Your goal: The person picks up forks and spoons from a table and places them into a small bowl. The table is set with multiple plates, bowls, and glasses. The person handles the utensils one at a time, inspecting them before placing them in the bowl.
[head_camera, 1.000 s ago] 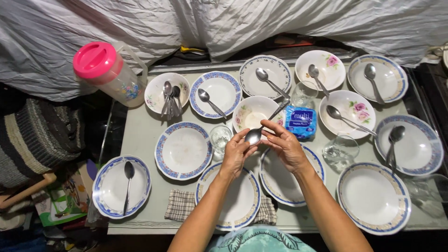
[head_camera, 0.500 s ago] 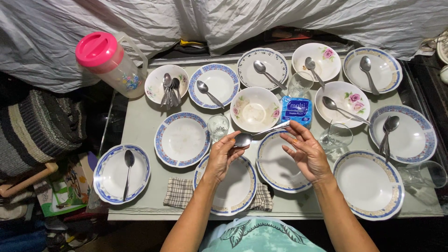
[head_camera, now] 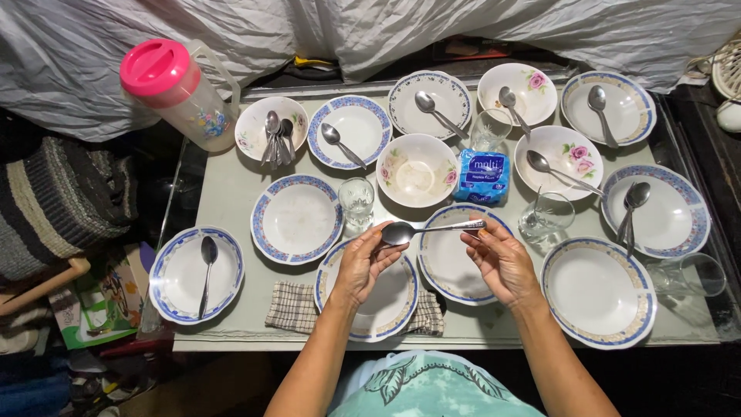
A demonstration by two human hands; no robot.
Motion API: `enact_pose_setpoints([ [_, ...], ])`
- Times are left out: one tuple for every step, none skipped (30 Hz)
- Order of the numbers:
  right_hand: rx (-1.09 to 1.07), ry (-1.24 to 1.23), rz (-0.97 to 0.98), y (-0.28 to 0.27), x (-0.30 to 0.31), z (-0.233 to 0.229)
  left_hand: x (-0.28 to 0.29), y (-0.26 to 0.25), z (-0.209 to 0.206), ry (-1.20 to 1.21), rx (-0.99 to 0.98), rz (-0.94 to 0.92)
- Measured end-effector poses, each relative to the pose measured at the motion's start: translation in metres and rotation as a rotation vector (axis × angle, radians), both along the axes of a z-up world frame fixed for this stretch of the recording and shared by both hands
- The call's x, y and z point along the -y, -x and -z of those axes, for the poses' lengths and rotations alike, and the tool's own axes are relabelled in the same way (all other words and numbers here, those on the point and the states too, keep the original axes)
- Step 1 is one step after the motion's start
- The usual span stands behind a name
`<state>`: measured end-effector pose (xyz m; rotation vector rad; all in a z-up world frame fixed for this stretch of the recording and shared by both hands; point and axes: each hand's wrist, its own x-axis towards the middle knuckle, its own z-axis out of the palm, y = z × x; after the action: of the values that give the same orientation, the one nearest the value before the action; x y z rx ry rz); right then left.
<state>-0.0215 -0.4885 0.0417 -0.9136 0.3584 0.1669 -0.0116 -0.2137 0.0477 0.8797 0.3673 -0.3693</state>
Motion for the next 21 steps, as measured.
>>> enact_pose_setpoints([
  [-0.001,0.0,-0.001,0.001,0.001,0.003,0.001,0.002,0.0,0.0,-0.001,-0.001],
  [-0.01,0.01,0.011,0.002,0.003,0.006,0.001,0.003,-0.001,0.019,-0.01,-0.009],
  [-0.018,0.02,0.023,0.002,0.004,0.01,0.002,0.005,-0.001,0.038,-0.02,-0.017],
  [-0.02,0.02,0.021,0.004,0.003,0.005,0.003,0.006,0.0,0.039,-0.021,-0.019],
  [-0.024,0.024,0.021,0.006,0.001,0.0,0.005,0.007,0.001,0.062,-0.03,-0.028],
  [-0.027,0.027,0.021,0.007,-0.001,-0.005,0.006,0.008,0.002,0.084,-0.038,-0.037],
  [-0.029,0.027,0.018,0.008,-0.002,-0.007,0.006,0.009,0.005,0.084,-0.039,-0.04],
  [-0.029,0.018,0.021,0.009,-0.003,-0.008,0.006,0.009,0.007,0.087,-0.032,-0.054],
  [-0.028,0.008,0.023,0.01,-0.003,-0.009,0.007,0.01,0.009,0.09,-0.025,-0.068],
  [-0.03,0.009,0.02,0.011,-0.003,-0.01,0.007,0.011,0.007,0.09,-0.027,-0.07],
  [-0.04,-0.009,0.016,0.012,-0.002,-0.011,0.007,0.012,0.005,0.078,-0.008,-0.07],
  [-0.048,-0.027,0.013,0.013,-0.002,-0.012,0.007,0.012,0.003,0.065,0.011,-0.07],
  [-0.05,-0.027,0.011,0.013,-0.001,-0.013,0.007,0.014,0.002,0.065,0.01,-0.072],
  [-0.053,-0.051,0.006,0.013,-0.001,-0.014,0.007,0.014,0.0,0.07,0.018,-0.074],
  [-0.057,-0.075,0.001,0.013,0.0,-0.015,0.007,0.014,-0.002,0.075,0.027,-0.075],
  [-0.057,-0.075,0.0,0.013,0.001,-0.013,0.007,0.015,-0.002,0.075,0.027,-0.076],
  [-0.055,-0.067,-0.001,0.013,0.003,-0.01,0.007,0.015,-0.003,0.073,0.029,-0.082],
  [-0.053,-0.059,-0.001,0.014,0.004,-0.007,0.007,0.015,-0.003,0.072,0.032,-0.088],
  [-0.053,-0.059,-0.002,0.014,0.002,-0.01,0.008,0.015,-0.003,0.071,0.032,-0.089],
  [-0.039,-0.038,0.0,0.015,0.001,-0.013,0.008,0.015,-0.004,0.058,0.044,-0.089],
  [-0.025,-0.016,0.001,0.016,-0.001,-0.016,0.008,0.015,-0.004,0.044,0.056,-0.089],
])
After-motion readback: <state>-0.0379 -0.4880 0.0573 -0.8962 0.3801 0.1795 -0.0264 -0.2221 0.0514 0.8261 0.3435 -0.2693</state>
